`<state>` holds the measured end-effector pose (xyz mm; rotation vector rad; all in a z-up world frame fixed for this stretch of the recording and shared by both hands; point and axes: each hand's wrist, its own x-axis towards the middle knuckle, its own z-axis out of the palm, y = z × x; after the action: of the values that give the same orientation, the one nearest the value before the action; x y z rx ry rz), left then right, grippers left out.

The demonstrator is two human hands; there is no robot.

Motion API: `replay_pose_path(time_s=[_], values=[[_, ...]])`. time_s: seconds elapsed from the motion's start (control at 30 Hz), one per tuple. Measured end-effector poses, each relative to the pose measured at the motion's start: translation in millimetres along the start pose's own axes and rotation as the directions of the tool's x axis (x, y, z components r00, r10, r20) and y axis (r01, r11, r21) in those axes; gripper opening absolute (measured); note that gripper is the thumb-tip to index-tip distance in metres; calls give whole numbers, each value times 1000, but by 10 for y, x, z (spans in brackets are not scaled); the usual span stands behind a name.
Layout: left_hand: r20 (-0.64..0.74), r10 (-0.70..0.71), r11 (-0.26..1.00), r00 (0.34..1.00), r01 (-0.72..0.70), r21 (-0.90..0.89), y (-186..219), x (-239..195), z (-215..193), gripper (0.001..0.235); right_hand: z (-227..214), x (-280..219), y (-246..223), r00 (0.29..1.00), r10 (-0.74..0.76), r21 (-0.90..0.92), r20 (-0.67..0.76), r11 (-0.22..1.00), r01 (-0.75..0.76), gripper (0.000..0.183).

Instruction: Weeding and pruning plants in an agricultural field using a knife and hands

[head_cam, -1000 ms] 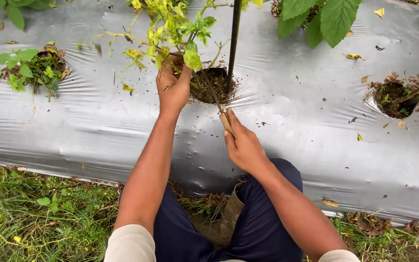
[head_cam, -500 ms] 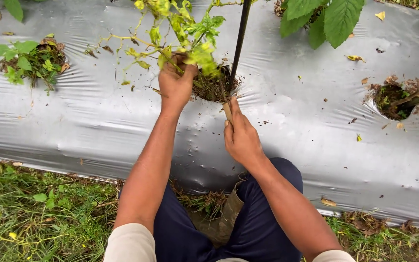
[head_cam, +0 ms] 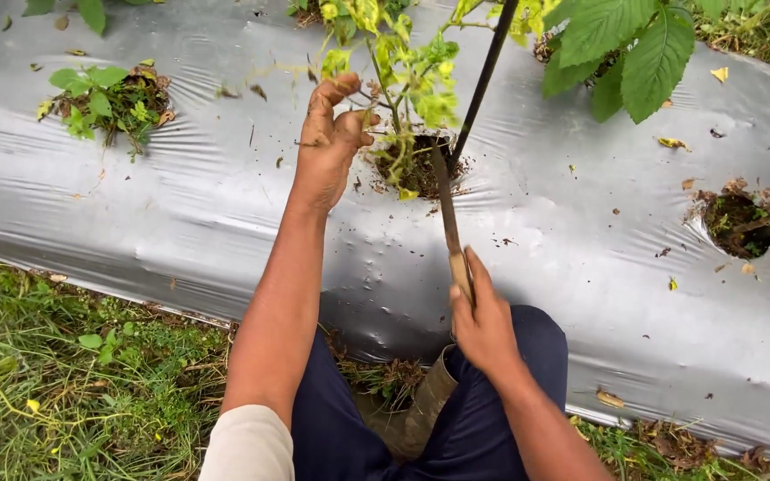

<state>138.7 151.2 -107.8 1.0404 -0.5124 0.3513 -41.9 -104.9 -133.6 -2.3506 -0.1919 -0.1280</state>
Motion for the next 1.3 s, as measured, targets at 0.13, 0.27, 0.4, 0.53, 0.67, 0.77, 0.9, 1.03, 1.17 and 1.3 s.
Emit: replay_pose_path(time_s=[0.13, 0.27, 0.4, 0.53, 0.67, 0.77, 0.9, 1.03, 1.17, 1.3], values=[[-239, -52, 998, 970, 42, -44, 148, -9, 68, 18, 111, -459, 71, 994, -112, 236, -10, 965, 111, 61], [-374, -36, 998, 927, 53, 34, 153, -71, 78, 13, 21, -253, -61, 899, -430, 12, -82, 902, 432, 58], [-403, -48, 945, 914, 172, 277, -102, -204, 28, 10, -243, 426, -320, 885, -465, -31, -19, 885, 464, 54], [-372, -44, 959, 927, 144, 246, -246, -314, 40, 12, -538, 801, -547, 864, -502, -192, 28, 846, 498, 53], [-378, -35, 966, 925, 129, 224, -311, -321, 33, 12, -686, 882, -776, 808, -589, -265, -14, 781, 565, 49], [-386, -26, 962, 922, 129, 242, -384, -308, -12, 11, -559, 940, -643, 775, -629, -216, -63, 767, 605, 52], [-402, -27, 958, 915, 138, 250, -273, -311, 16, 13, -638, 900, -885, 944, -305, -319, 127, 888, 331, 56], [-415, -49, 957, 908, 162, 241, -221, -363, 43, 12, -513, 841, -846, 845, -534, -237, -24, 825, 514, 48], [-420, -39, 935, 907, 181, 304, -305, -339, -30, 13, -186, 1111, -203, 968, -32, -597, 250, 782, 180, 54], [-463, -77, 912, 883, 250, 326, -239, -396, 24, 12, -353, 722, -610, 970, -143, -381, 198, 900, 211, 53]])
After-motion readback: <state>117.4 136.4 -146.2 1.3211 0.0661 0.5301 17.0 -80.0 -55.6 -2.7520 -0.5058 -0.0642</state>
